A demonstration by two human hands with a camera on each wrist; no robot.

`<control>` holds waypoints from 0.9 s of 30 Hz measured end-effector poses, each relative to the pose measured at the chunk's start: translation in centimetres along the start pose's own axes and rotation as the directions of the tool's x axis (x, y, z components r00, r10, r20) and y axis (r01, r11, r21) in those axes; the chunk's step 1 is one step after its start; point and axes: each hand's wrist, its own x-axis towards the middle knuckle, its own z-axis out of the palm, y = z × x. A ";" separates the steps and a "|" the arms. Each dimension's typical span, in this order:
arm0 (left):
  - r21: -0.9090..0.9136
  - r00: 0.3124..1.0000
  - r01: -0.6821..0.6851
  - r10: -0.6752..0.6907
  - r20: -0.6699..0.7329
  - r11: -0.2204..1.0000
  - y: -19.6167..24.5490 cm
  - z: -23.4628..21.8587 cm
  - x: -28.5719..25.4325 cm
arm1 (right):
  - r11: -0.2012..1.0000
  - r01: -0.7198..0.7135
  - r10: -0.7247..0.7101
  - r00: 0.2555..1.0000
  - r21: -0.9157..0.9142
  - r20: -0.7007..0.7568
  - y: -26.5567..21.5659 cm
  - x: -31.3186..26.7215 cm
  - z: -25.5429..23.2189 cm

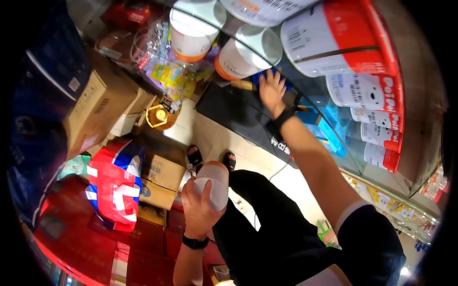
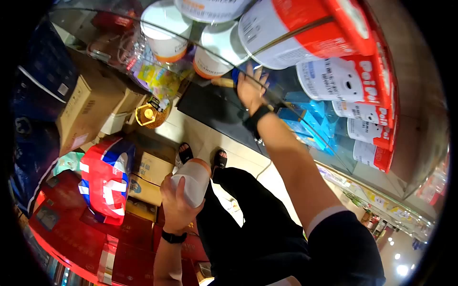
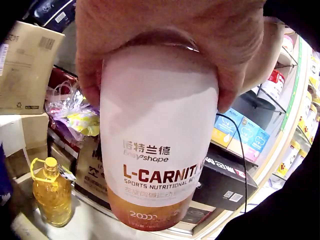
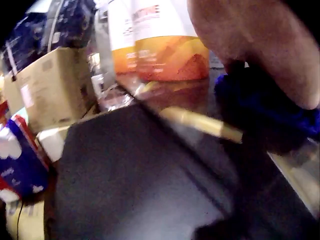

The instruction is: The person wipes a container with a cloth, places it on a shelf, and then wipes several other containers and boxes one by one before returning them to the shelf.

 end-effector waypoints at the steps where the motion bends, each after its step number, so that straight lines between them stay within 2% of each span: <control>1: -0.003 0.999 0.014 -0.014 0.031 1.000 -0.1 0.0 -0.2 | 0.999 -0.025 0.023 0.998 -0.021 -0.062 0.7 2.3 1.0; 2: -0.003 0.998 0.023 -0.023 0.054 1.000 -0.4 0.0 -0.2 | 0.998 -0.052 0.047 0.991 -0.038 -0.124 1.3 4.5 1.8; 3: 0.001 0.997 0.029 -0.029 0.077 1.000 -0.8 0.0 -0.1 | 0.999 -0.045 0.041 0.962 -0.008 -0.270 2.4 5.8 3.3; 4: -0.014 0.997 0.018 -0.017 0.071 1.000 -1.2 0.2 -0.2 | 0.993 -0.094 0.070 0.961 -0.077 -0.268 3.6 7.2 3.6; 6: -0.050 0.998 -0.005 0.008 0.057 0.999 -1.7 0.4 -0.7 | 0.964 -0.207 0.184 0.973 -0.167 -0.140 6.9 8.8 5.0; 7: -0.058 0.998 -0.006 0.010 0.061 0.998 -1.8 0.4 -1.0 | 0.950 -0.218 0.154 0.950 -0.224 -0.273 7.0 7.9 5.4; 8: -0.062 0.998 -0.008 0.012 0.059 0.998 -1.9 0.3 -1.3 | 0.930 -0.306 0.274 0.946 -0.203 -0.173 7.5 8.2 4.6; 9: -0.064 0.999 -0.010 0.014 0.053 0.998 -1.9 0.1 -1.4 | 0.902 -0.391 0.385 0.921 -0.186 -0.069 5.5 6.6 1.9; 11: -0.056 0.999 0.000 0.002 0.039 0.998 -1.5 -0.3 -1.4 | 0.945 -0.302 0.265 0.931 -0.122 -0.250 4.8 4.0 2.1; 13: -0.049 0.999 0.003 -0.001 0.034 0.999 -1.0 -1.1 -1.0 | 0.952 -0.271 0.219 0.927 -0.140 -0.304 4.5 1.9 2.5; 14: -0.048 0.999 -0.001 0.003 0.039 0.999 -0.7 -1.6 -0.6 | 0.961 -0.205 0.131 0.929 -0.187 -0.346 5.0 0.0 3.7; 15: -0.047 0.999 -0.006 0.008 0.048 0.999 -0.4 -2.1 -0.3 | 0.909 -0.413 0.399 0.901 -0.053 -0.169 -0.8 -3.7 -1.9; 17: -0.029 0.998 -0.010 0.012 0.061 1.000 0.8 -3.5 1.0 | 0.921 -0.389 0.383 0.914 -0.023 -0.132 -2.2 -7.9 -3.1; 19: -0.015 0.998 -0.014 0.015 0.064 1.000 2.0 -4.5 2.3 | 0.939 -0.341 0.342 0.940 0.034 -0.014 -2.1 -11.6 -4.6; 20: -0.010 0.998 -0.018 0.019 0.062 1.000 2.6 -5.0 2.9 | 0.967 -0.254 0.255 0.966 0.030 -0.033 -0.5 -13.3 -3.3; 21: -0.006 0.998 -0.024 0.024 0.057 1.000 3.3 -5.4 3.6 | 0.972 -0.235 0.234 0.972 0.021 0.031 -1.0 -15.6 -5.5; 23: 0.016 0.998 -0.050 0.049 0.032 0.999 4.7 -5.6 5.0 | 0.940 -0.267 0.253 0.963 0.214 0.089 3.0 -19.5 -2.4; 24: 0.020 0.997 -0.073 0.073 0.018 0.997 5.5 -5.7 5.9 | 0.844 -0.333 0.267 0.941 0.420 0.210 5.6 -21.6 -0.6; 25: 0.025 0.995 -0.097 0.097 0.003 0.995 6.2 -5.7 6.9 | 0.698 -0.401 0.246 0.912 0.593 0.328 7.8 -23.5 0.0; 27: 0.022 0.989 -0.141 0.142 -0.038 0.990 7.9 -5.1 8.9 | 0.520 -0.498 0.264 0.866 0.693 0.424 7.1 -26.1 -6.7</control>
